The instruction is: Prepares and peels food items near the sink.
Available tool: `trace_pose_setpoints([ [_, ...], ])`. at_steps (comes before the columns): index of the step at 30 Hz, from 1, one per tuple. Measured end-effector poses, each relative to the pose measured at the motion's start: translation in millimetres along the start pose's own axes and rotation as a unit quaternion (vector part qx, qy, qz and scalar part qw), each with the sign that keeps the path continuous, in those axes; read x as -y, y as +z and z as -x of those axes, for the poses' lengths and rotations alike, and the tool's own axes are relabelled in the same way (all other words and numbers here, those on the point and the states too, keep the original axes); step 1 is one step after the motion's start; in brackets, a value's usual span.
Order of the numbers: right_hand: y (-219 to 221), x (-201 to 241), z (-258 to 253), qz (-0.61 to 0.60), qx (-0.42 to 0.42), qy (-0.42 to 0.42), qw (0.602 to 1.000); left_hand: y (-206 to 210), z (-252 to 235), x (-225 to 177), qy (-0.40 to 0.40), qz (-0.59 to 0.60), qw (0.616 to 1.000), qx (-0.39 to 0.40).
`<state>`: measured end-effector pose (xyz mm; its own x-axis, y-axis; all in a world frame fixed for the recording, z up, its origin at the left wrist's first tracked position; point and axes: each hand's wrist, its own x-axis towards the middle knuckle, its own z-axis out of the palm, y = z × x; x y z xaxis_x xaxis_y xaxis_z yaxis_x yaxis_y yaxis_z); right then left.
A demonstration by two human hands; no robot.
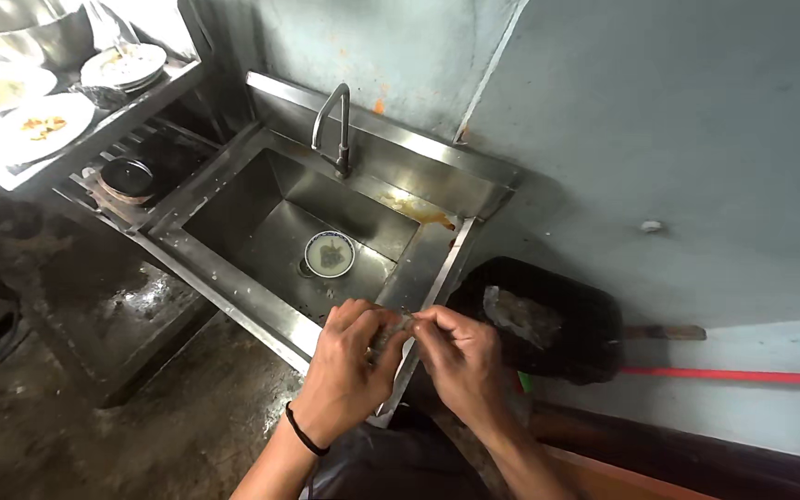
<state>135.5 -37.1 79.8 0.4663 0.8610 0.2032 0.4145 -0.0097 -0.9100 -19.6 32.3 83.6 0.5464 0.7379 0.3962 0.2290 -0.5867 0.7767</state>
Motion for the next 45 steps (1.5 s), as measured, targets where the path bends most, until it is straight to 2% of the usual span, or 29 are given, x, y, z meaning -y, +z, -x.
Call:
trace_pose_setpoints([
  [8, 8, 1, 12, -0.081, -0.011, 0.077, 0.994, 7, 2, 0, -0.071, -0.013, 0.996, 0.046],
  [11, 8, 1, 12, -0.06, 0.009, 0.077, 0.995, 9, 1, 3, -0.073, -0.035, 0.995, 0.055],
  [15, -5, 1, 3, 0.108, 0.063, -0.026, 0.992, 7, 1, 10, -0.001, -0.108, 0.992, 0.062],
  [20, -20, 8, -8, 0.175, 0.109, -0.111, 0.972, 1, -3, 11, 0.092, -0.149, 0.981, 0.081],
  [25, -28, 11, -17, 0.275, 0.162, -0.183, 0.93, -3, -5, 13, 0.148, -0.167, 0.97, 0.1],
  [34, -37, 11, -25, 0.218, 0.222, -0.195, 0.93, -11, -3, 13, 0.174, -0.148, 0.969, 0.091],
  [45, -42, 19, -25, 0.152, 0.181, -0.194, 0.952, -11, -4, 5, 0.181, -0.103, 0.978, 0.026],
])
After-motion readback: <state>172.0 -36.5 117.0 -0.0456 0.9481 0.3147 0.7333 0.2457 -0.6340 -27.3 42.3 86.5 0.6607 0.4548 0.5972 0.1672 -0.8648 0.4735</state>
